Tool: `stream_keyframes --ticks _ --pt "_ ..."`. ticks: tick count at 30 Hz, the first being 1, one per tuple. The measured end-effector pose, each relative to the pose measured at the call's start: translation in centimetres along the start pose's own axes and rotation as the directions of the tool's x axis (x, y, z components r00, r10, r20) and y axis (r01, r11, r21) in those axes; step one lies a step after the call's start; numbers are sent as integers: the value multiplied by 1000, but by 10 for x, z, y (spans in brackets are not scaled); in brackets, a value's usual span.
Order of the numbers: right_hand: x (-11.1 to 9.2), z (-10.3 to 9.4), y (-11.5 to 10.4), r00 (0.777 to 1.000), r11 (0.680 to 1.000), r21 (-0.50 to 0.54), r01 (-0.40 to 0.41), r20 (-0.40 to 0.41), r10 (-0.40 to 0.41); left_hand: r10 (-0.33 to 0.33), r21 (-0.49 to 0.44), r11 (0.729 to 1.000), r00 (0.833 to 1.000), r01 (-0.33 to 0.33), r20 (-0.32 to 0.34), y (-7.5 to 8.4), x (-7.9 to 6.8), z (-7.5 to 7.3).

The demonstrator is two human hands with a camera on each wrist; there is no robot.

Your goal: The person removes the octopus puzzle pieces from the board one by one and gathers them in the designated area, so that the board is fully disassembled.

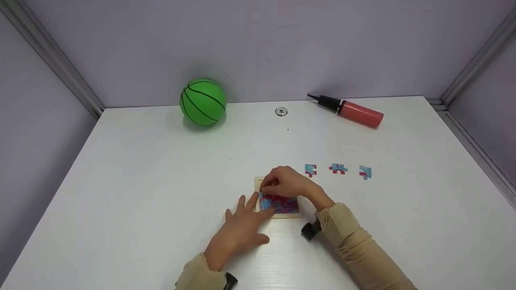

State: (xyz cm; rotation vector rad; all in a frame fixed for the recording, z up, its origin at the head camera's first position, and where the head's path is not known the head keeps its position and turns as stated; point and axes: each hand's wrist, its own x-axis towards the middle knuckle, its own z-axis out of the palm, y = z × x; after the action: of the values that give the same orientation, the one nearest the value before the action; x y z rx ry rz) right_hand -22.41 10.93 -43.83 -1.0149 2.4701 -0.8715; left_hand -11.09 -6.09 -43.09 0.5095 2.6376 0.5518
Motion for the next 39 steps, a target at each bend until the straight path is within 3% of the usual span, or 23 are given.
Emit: stream_keyframes --ticks 16,27,39 --pt "-2 0 0 1000 1000 -16 27 -15 -27 -7 7 1000 1000 7 1 2 -1 1" --pt "-1 0 0 1000 999 35 16 -5 -16 -19 31 999 1000 18 18 4 1 1" --pt "0 2 2 1000 1000 11 14 -4 -14 -34 -4 999 999 34 -24 3 3 2"
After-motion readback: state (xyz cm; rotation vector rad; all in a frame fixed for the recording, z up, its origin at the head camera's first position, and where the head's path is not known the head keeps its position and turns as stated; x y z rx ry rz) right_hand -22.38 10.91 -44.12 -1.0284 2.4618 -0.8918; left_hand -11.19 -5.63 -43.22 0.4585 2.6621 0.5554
